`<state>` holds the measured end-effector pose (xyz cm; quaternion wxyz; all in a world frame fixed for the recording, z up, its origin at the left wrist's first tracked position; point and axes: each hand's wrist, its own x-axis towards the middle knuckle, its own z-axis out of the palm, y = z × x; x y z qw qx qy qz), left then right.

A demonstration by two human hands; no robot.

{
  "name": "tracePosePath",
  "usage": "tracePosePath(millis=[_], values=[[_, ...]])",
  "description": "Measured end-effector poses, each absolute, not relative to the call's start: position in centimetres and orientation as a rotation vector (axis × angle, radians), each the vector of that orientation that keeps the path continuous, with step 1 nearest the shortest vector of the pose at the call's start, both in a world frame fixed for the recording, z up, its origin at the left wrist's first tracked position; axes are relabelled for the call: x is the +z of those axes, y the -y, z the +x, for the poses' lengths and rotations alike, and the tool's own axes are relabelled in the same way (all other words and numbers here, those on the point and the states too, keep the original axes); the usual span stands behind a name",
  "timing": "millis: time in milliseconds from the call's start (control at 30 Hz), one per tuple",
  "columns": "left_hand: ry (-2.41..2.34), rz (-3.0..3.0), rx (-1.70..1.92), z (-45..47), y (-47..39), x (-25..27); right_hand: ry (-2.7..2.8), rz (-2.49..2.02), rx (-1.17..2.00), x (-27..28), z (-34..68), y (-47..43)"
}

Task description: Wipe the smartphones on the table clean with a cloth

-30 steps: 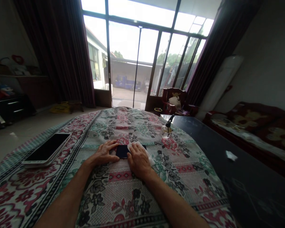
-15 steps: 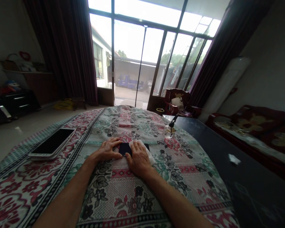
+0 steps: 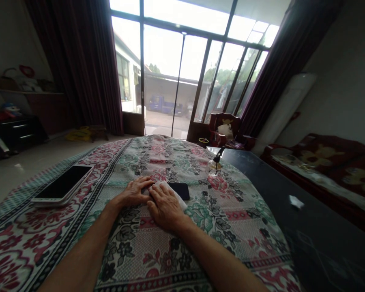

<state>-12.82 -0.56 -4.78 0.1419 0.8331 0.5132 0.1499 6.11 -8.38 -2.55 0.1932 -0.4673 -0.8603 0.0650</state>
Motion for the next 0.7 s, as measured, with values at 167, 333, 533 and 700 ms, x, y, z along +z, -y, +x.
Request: tracePosePath(millis=[167, 333, 533, 700], values=[[-1.495, 2.375, 0.341, -12.7, 0.8, -3.9, 2.304, -1.463, 0.083, -1.7, 8.2, 7.7], [-1.492, 2.376, 0.335, -12.8, 1.0, -3.6, 2.144, -1.683, -0.007, -1.3, 11.5, 6.4], [-1.445, 2.357, 0.363, -13.2, 0.7, -4.0, 2.075, -1.734, -0.029, -2.1, 12.1, 5.8], [-1.412, 2.338, 0.376, -13.5, 0.6, -3.9, 2.182, -1.615, 0.042, -3.3, 10.6, 6.1]])
